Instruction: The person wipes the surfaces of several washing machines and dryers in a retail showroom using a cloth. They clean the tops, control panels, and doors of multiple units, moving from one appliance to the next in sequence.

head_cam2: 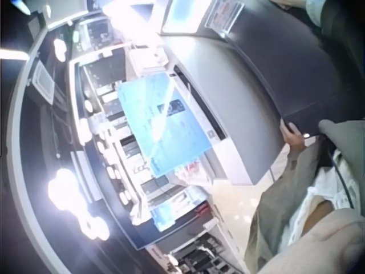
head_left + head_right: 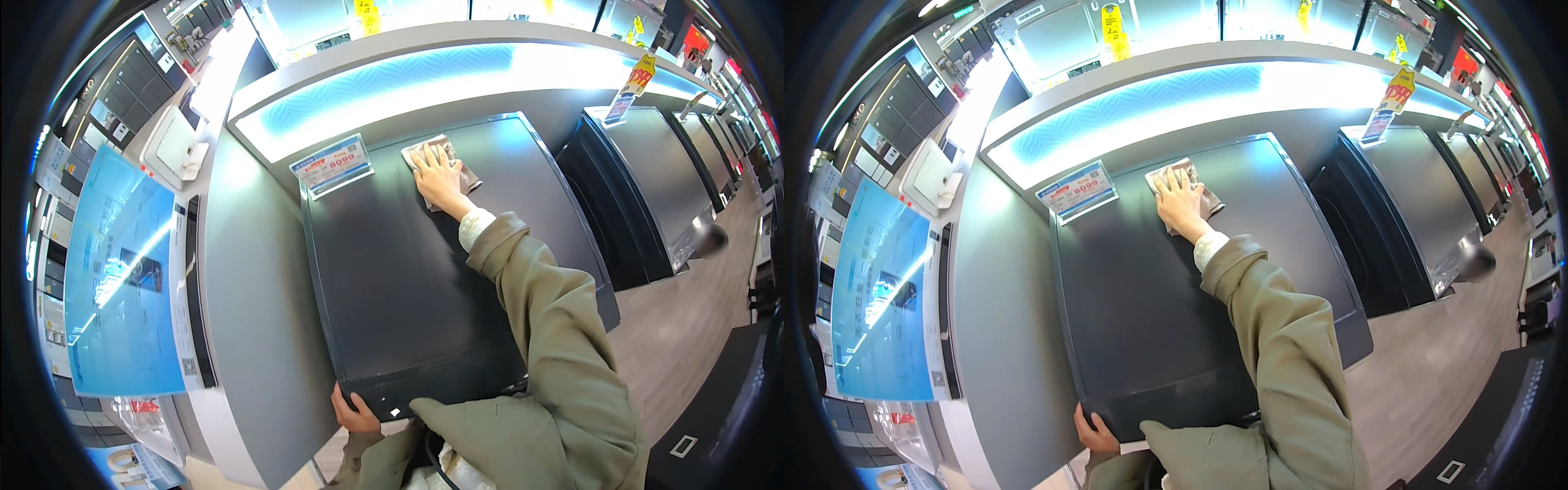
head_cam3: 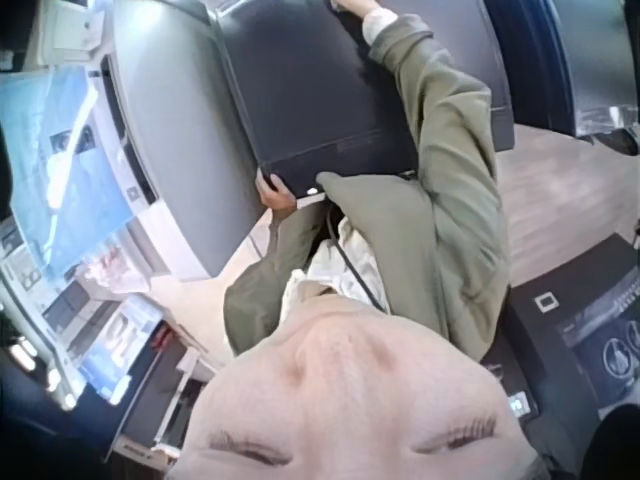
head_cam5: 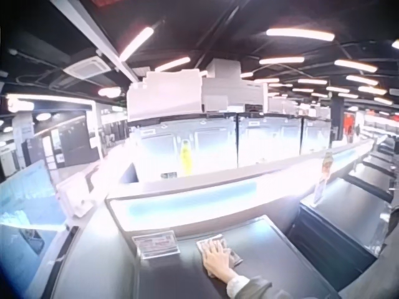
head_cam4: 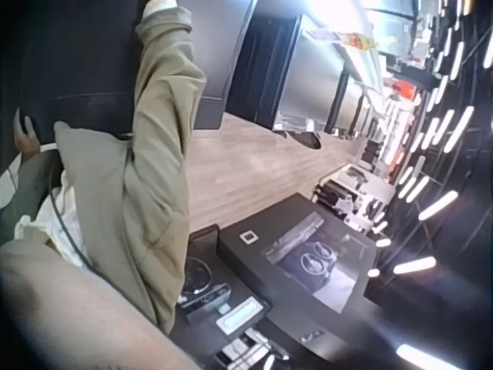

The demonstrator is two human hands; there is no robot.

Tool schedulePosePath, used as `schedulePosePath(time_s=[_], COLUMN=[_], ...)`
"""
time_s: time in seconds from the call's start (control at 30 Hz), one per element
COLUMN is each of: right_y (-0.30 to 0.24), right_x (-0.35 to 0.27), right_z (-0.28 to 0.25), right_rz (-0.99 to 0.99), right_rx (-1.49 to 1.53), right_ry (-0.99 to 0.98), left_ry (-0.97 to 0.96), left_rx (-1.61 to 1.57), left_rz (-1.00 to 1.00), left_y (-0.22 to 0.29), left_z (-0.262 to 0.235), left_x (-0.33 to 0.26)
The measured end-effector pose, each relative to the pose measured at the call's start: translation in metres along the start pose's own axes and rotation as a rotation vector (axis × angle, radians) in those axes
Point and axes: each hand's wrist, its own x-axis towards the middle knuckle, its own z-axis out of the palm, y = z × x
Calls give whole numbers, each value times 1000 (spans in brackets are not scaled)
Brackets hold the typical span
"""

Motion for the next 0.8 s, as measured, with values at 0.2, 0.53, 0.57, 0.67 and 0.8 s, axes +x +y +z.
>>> schedulePosePath(time_s=[0.2,0.53,0.57,0.67,0.8], right_y=[-18,-38,-37,-56,-125], right_x=[-117,-258,-268,-303,-327], right_z=[-62,-165,-168,-179,-180], right_rz=[-56,-117,-114,-57,-131], right_rx=[11,-21,-25,-73,-24], right_ry=[-52,-398,-398,-330,-250], left_ry=[53,4,-9,-47,-15], left_rx=[-37,-100,-142,-178,-163], left_rz=[63,22,18,-1,27], left_y=[-5,-28,-31,-37,-38], left_z=[3,10,10,12,10], left_x=[-1,0,-1,-3,-4])
